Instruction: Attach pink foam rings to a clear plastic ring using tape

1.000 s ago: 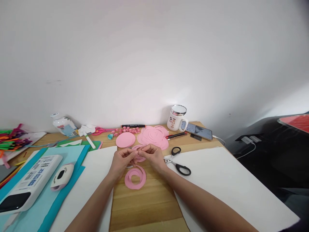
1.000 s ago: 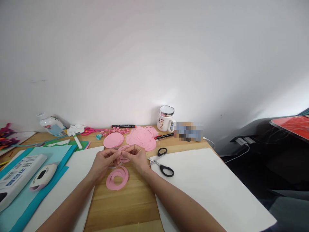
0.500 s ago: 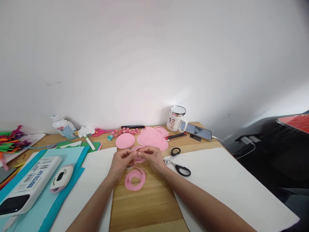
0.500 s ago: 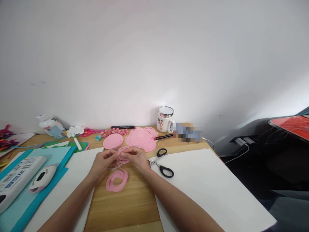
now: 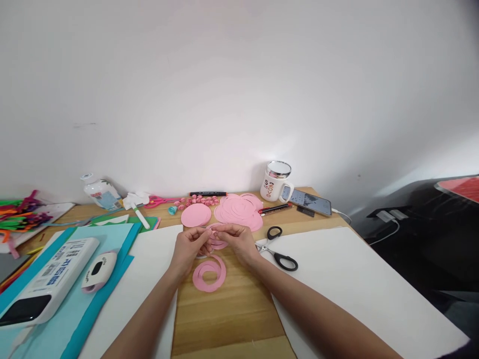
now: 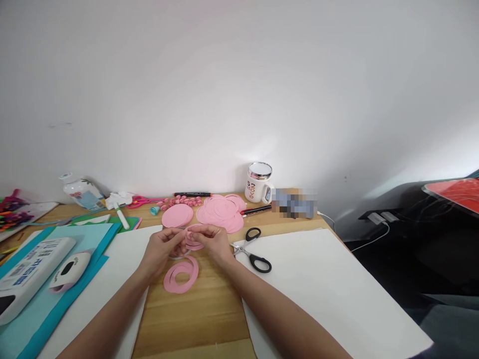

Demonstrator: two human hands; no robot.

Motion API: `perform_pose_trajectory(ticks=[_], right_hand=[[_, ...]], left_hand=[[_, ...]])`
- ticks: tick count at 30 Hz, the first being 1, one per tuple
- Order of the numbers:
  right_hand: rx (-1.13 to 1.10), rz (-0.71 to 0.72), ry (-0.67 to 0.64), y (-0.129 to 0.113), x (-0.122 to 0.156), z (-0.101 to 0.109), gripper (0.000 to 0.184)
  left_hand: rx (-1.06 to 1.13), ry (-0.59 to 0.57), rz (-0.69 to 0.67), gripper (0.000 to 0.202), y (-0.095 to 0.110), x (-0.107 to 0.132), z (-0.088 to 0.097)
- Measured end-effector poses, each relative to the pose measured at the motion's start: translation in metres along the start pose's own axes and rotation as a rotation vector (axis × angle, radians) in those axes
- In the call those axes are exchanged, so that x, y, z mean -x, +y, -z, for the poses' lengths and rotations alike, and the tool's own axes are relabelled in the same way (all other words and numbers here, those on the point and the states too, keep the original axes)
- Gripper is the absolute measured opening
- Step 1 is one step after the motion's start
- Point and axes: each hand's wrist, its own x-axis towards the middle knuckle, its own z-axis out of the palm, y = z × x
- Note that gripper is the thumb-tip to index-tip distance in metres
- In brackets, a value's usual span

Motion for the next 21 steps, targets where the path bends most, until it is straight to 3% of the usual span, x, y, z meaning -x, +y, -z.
perform_pose_trajectory(ticks=[8, 21], right_hand=[[0.008, 0.025, 0.072, -0.0012, 0.0008, 0.0005, 0.019], [-0.004, 0.009, -0.011, 0.0026, -0.0014, 0.0026, 0.022]], left_hand=[[-0.037, -0.006, -0.029, 0.026, -0.0013, -0.0007, 0.0003], [0.013, -0.01, -0.023, 0.024, -0.004, -0.0019, 0.0021]])
